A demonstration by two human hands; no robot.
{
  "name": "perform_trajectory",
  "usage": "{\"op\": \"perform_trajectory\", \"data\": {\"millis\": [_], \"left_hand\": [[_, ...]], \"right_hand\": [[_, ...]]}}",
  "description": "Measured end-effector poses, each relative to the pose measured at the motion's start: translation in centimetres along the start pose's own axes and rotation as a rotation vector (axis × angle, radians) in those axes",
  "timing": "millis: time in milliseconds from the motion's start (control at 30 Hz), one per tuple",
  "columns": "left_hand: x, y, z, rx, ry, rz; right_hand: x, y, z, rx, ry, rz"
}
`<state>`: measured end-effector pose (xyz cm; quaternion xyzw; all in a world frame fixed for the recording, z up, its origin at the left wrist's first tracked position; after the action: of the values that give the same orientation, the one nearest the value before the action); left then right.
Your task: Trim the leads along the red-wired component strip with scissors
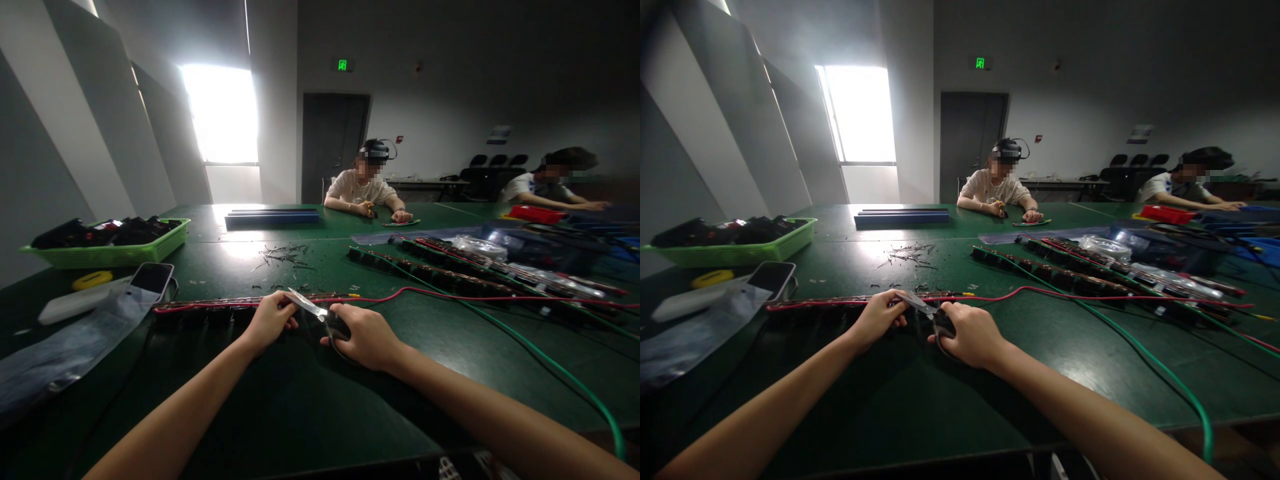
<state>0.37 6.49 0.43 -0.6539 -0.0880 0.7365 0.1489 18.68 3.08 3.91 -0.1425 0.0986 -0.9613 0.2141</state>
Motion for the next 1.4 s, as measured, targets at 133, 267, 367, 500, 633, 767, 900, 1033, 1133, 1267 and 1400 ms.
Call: {"op": "perform_trajectory", "data": {"millis": [133,267,367,500,633,767,900,1033,1133,1267,1400], "left_hand": [[0.1,0.0,0.0,0.001,0.009,0.008],[0.1,0.0,0.0,-0.001,0.017,0.008],[0.1,0.0,0.0,-0.001,0.011,0.009],[0.0,0.0,0.0,-0.001,0.006,0.006],[0.1,0.0,0.0,-0.001,0.006,0.007],[0.1,-0.1,0.0,0.009,-0.007,0.0],[0.0,0.0,0.0,0.009,-0.021,0.013],[-0.3,0.1,0.0,0.001,-0.036,0.025],[-0.4,0.1,0.0,0.002,-0.047,0.032],[-0.2,0.0,0.0,0.006,-0.055,0.024],[0.0,0.1,0.1,0.002,-0.062,0.032]], "right_hand": [[0.0,0.0,0.0,0.002,-0.013,0.006],[-0.1,0.0,-0.1,0.005,-0.028,0.005],[-0.1,-0.1,-0.1,0.015,-0.034,0.009],[-0.1,-0.1,-0.2,0.015,-0.027,0.021],[-0.1,-0.1,-0.3,0.017,-0.017,0.028],[-0.1,-0.1,-0.3,0.024,-0.015,0.022],[-0.8,-0.2,-0.3,0.033,-0.055,-0.051],[-1.5,-0.5,-0.2,-0.001,-0.108,-0.084],[-1.7,-0.7,-0.3,-0.014,-0.139,-0.095],[-1.6,-0.7,-0.1,-0.029,-0.083,-0.087],[-1.4,-0.5,0.2,-0.04,0.01,-0.067]]}}
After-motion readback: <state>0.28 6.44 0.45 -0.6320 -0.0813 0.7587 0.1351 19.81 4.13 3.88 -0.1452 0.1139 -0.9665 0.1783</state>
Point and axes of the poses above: each hand's wrist, its own y-axis away from the middle knuckle, its own z-axis out of the back of the hand, x = y × z, the point moved 6 cm from there along -y, towards the middle knuckle, and after that the axes turned 10 degrees about -z, right-handed, at the moved point
